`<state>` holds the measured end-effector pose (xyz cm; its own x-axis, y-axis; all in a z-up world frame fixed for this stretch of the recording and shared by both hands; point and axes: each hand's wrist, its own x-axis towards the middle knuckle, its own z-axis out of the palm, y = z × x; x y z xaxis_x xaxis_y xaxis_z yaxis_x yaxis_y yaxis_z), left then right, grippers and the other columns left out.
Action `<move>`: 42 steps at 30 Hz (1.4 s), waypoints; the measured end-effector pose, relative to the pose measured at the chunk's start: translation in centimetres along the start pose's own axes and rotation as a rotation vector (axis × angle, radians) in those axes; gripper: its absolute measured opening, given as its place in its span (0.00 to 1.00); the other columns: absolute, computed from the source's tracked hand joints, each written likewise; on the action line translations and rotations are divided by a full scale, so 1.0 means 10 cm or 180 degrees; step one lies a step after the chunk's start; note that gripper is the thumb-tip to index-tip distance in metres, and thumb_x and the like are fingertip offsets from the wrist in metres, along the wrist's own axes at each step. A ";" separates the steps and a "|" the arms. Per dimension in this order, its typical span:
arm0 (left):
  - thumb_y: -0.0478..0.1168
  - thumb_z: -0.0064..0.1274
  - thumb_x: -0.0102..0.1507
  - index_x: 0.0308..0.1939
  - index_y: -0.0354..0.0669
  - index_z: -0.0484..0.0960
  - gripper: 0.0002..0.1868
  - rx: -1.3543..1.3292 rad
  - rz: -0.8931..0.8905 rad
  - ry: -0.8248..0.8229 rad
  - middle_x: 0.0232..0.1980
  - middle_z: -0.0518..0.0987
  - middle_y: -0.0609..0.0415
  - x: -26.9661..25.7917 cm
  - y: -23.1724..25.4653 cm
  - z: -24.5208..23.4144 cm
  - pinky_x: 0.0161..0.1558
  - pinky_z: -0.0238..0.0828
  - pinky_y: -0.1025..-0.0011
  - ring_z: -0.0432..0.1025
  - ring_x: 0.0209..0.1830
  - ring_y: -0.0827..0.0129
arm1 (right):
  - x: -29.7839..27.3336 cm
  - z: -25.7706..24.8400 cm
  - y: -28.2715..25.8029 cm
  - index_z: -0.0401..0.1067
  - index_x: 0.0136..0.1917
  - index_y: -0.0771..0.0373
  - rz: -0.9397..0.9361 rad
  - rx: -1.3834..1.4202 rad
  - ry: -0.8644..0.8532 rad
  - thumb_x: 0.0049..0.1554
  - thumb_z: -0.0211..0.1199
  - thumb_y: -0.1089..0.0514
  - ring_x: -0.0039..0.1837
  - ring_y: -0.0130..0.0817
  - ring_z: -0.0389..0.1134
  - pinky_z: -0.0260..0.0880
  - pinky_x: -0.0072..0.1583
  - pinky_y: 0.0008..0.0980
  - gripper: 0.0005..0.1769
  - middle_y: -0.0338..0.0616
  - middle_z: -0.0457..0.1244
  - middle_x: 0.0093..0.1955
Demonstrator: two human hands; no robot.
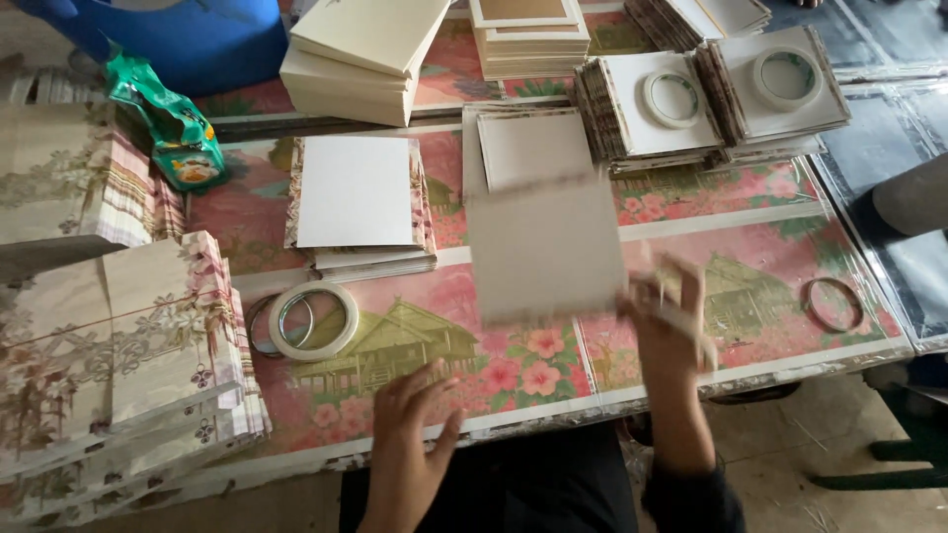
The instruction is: The person assembles small books by hand at a table. They pick up a patterned cover and a white inner block, align them, and press the edges together. The person repeats this process, stacking the finished books on the table.
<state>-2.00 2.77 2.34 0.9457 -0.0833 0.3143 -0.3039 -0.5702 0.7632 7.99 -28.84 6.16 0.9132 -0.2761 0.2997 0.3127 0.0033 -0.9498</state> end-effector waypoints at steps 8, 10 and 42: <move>0.47 0.61 0.67 0.57 0.52 0.87 0.15 0.0610 0.0138 0.0208 0.69 0.78 0.57 0.13 0.02 -0.23 0.68 0.67 0.53 0.70 0.68 0.56 | 1.24 0.04 0.62 0.51 0.72 0.51 0.0006 -0.2247 0.0211 0.65 0.69 0.41 0.55 0.47 0.76 0.76 0.49 0.52 0.35 0.50 0.69 0.67; 0.45 0.60 0.67 0.55 0.51 0.87 0.13 0.0765 0.0205 0.0293 0.65 0.79 0.54 0.33 -0.14 -0.29 0.65 0.68 0.53 0.72 0.65 0.55 | 0.94 0.05 0.65 0.55 0.68 0.54 -0.0408 -0.2303 0.0069 0.66 0.70 0.48 0.50 0.42 0.76 0.78 0.46 0.45 0.29 0.48 0.70 0.61; 0.44 0.66 0.62 0.45 0.63 0.90 0.08 0.1390 0.0551 0.0479 0.57 0.85 0.72 0.16 -0.10 0.20 0.55 0.57 0.52 0.72 0.61 0.63 | -1.10 0.48 0.01 0.86 0.49 0.54 -0.0531 -0.2039 -0.1007 0.60 0.72 0.57 0.57 0.33 0.71 0.78 0.58 0.31 0.04 0.44 0.64 0.67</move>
<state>0.03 1.54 0.95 0.8485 -0.1065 0.5184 -0.3478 -0.8505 0.3946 -0.80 -21.23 3.17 0.9288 0.0671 0.3644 0.3285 -0.6039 -0.7262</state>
